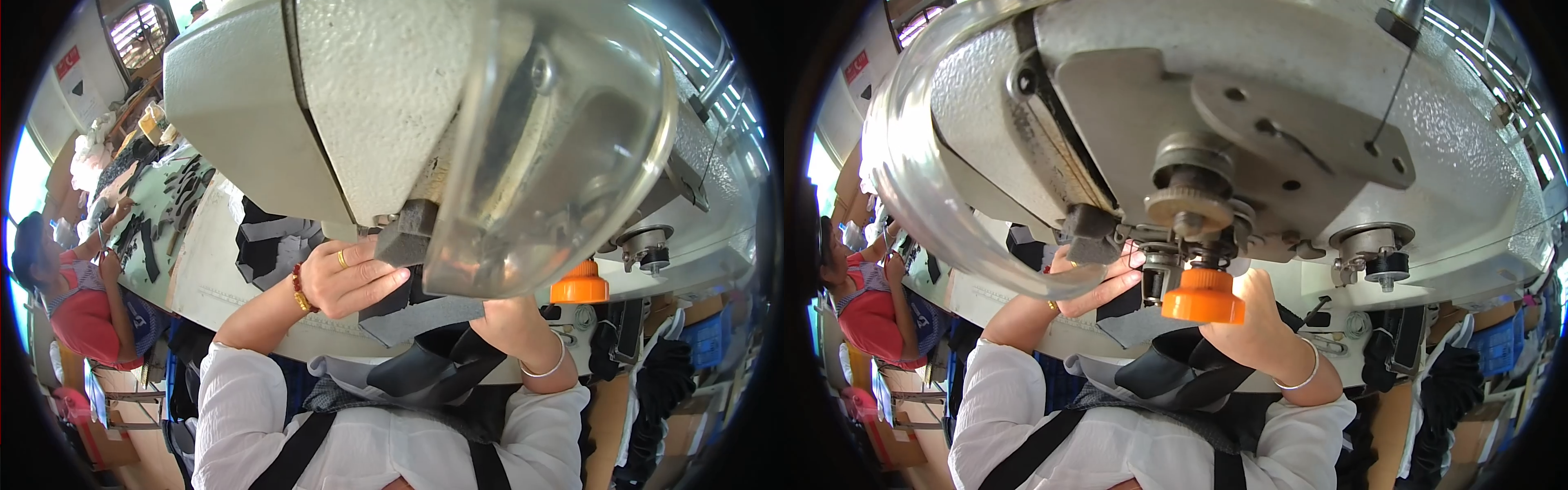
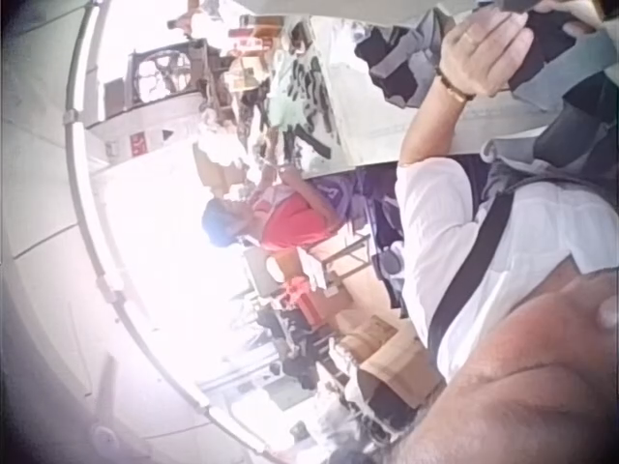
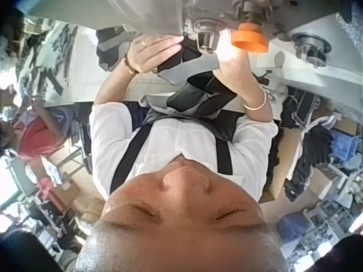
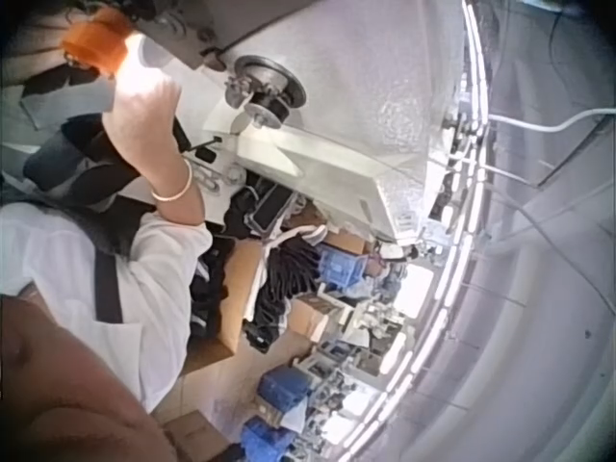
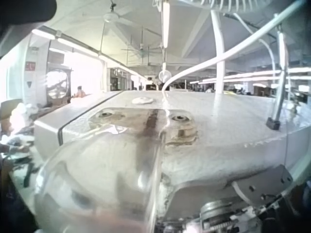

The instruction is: Stitching components of a shoe upper using an industrial sewing machine.

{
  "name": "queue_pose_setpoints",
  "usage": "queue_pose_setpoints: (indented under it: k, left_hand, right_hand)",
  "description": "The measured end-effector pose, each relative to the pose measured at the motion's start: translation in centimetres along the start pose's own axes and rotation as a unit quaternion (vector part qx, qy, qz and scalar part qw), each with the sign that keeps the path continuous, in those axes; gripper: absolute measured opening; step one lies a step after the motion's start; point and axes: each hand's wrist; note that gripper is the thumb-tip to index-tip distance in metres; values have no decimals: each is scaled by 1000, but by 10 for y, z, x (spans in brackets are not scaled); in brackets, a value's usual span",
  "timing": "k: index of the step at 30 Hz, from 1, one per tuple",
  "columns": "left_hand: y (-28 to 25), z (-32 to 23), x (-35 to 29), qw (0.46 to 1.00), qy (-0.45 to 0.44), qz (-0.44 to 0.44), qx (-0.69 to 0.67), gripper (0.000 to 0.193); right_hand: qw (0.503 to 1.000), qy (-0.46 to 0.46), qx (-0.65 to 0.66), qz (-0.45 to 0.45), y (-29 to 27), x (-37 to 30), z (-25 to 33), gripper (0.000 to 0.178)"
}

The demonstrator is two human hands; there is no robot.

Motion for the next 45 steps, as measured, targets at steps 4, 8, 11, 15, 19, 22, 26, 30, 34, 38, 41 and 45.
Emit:
queue_pose_setpoints:
  k: [4, 8, 11, 15, 19, 22, 26, 30, 34, 38, 41, 45]
  left_hand:
    - [1, -1, 0, 1000, -1, -3, 6, 30]
    - [1, -3, 1, 1000, -10, 12, 13, 28]
    - [0, -4, 2, 999, -17, 24, 14, 27]
    - [-1, -6, 6, 999, -25, 23, 22, 27]
    - [0, -9, 6, 997, -70, 27, 13, 27]
    - [-1, -12, 2, 992, -112, 53, 8, 26]
    - [3, -12, -3, 990, -131, 44, 0, 26]
    - [5, -15, -4, 991, -127, 38, 36, 27]
    - [4, -17, 1, 989, -141, 39, 33, 26]
    - [-2, -16, 9, 987, -159, 29, -5, 24]
    - [-2, -16, 13, 985, -168, 15, -25, 22]
    - [-3, -16, 15, 987, -161, 2, -23, 21]
  right_hand:
    - [999, -8, -30, 14, 2, -4, -1, 17]
    - [1000, -12, -18, 7, 5, -6, -2, 22]
    - [999, -23, -35, 10, 6, -6, -3, 22]
    - [999, -23, -42, 6, 7, -7, -2, 20]
    - [998, -32, -59, -20, 10, -6, 0, 19]
    - [998, 2, 2, -66, 12, -4, -1, 16]
    - [999, -31, -17, -35, 8, -1, -6, 12]
    - [998, -40, 39, -27, 6, 2, -8, 12]
    - [997, -70, -1, -44, 8, 2, -11, 14]
    - [997, -57, 26, -48, 12, -4, -16, 16]
    - [999, -33, 21, -1, 14, -11, -19, 16]
    - [999, -38, -6, -13, 16, -17, -21, 16]
Point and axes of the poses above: each hand's wrist, its own x-axis towards the middle knuckle, its own y-axis out of the palm, z = x × y, and after that the axes turned 4 degrees about -x, right-handed
